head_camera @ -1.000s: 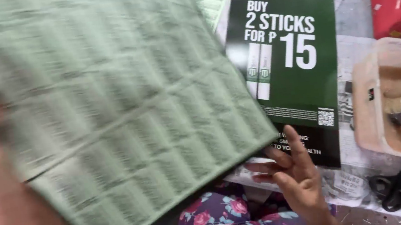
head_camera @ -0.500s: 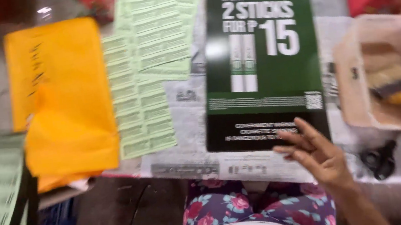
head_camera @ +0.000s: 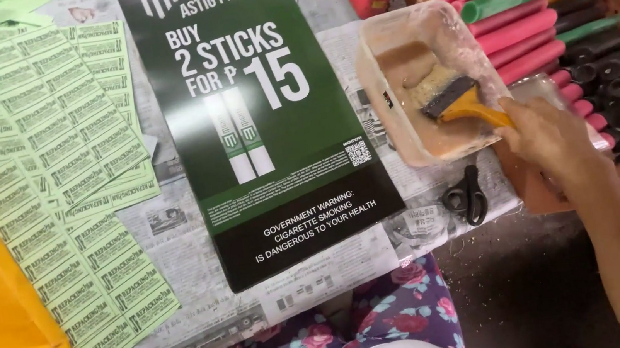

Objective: Applying glue to a promotional board with a brush and sticking sheets of labels onto it.

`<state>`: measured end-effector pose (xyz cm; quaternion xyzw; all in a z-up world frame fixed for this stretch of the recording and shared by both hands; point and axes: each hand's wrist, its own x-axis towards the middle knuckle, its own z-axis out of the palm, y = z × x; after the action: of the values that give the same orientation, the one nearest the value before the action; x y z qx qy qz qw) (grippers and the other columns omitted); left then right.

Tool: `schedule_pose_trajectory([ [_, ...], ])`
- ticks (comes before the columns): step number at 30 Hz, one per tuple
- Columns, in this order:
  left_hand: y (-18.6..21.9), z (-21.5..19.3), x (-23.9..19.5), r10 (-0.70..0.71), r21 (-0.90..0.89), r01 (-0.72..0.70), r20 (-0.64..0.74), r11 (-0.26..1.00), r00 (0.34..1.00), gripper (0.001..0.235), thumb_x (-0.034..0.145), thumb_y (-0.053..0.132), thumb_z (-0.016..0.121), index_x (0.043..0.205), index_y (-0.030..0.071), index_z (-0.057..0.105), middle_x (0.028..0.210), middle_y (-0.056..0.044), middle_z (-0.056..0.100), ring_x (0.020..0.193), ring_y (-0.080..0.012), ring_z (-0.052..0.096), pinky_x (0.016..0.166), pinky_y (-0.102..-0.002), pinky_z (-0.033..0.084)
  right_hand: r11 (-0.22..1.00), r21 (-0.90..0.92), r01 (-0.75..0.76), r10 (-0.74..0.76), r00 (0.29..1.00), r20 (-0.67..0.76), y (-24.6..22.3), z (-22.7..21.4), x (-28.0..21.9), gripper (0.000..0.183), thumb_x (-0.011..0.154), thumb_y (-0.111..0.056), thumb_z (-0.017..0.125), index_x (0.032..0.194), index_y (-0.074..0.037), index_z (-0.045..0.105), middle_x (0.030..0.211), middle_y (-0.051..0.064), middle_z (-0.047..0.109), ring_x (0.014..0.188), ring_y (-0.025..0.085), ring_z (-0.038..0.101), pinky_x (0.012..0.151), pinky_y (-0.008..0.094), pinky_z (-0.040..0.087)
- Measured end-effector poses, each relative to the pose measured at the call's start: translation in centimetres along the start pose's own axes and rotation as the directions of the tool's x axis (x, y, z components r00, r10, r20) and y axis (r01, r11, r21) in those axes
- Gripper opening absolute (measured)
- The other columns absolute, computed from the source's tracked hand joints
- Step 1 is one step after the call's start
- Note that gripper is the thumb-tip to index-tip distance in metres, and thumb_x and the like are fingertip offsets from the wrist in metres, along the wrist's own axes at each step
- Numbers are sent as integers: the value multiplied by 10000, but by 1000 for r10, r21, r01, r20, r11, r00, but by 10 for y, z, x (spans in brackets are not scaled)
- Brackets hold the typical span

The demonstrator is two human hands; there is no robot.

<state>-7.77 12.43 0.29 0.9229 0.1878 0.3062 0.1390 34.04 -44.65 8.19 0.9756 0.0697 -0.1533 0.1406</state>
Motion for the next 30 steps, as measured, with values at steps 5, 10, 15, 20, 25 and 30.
schedule_pose_trajectory([
  [5, 82, 58, 26, 103, 20, -102, -35, 995, 994, 598, 919, 33, 784, 1468, -93, 584, 1582, -340, 505, 1467, -521, 475, 1263, -616, 372, 993, -110, 37, -35, 999, 18, -17, -37, 16, 603, 1014, -528, 450, 1574, -329, 351, 1127, 219, 714, 1021, 423, 723, 905, 585, 557],
  [10, 138, 141, 48, 122, -90, -99, 311, 991, 942, 521, 984, 209, 576, 1468, 28, 506, 1559, -228, 457, 1498, -420, 319, 1213, -564, 330, 890, -370, 269, -326, 940, -102, -12, -29, 56, 294, 985, 34, 453, 1230, -63, 583, 745, 50, 661, 550, 207, 693, 410, 327, 571],
  [15, 135, 152, 49, 127, -96, -101, 322, 990, 938, 480, 1033, 220, 500, 1460, 1, 513, 1535, -215, 498, 1505, -396, 337, 1253, -510, 285, 871, -478, 110, -23, 983, 183, -28, -117, 24, 327, 1037, -301, 582, 1347, -402, 600, 703, -81, 596, 514, 45, 538, 433, 140, 433],
  [20, 129, 166, 51, 77, -39, -68, 349, 997, 934, 496, 1076, 281, 425, 1480, 1, 488, 1548, -222, 476, 1503, -387, 320, 1258, -504, 270, 961, -245, 129, -116, 991, 68, -54, -98, 60, 195, 1070, -233, 507, 1063, -163, 689, 801, 10, 638, 650, 145, 616, 508, 255, 499],
  [25, 122, 180, 51, 92, -16, -91, 324, 996, 942, 530, 1055, 325, 462, 1475, 3, 495, 1559, -235, 459, 1503, -398, 315, 1241, -515, 288, 913, -202, 355, -393, 898, -200, -48, -4, 94, 217, 925, -118, 510, 1077, -64, 655, 907, 160, 732, 793, 417, 742, 637, 543, 605],
  [30, 119, 191, 47, 102, -17, -101, 282, 995, 954, 544, 1046, 344, 481, 1488, 29, 509, 1570, -222, 466, 1513, -391, 321, 1221, -530, 295, 949, -200, 246, -220, 965, 144, -37, -60, 33, 281, 982, -1, 545, 1216, -123, 643, 907, 92, 696, 636, 187, 691, 534, 331, 616],
])
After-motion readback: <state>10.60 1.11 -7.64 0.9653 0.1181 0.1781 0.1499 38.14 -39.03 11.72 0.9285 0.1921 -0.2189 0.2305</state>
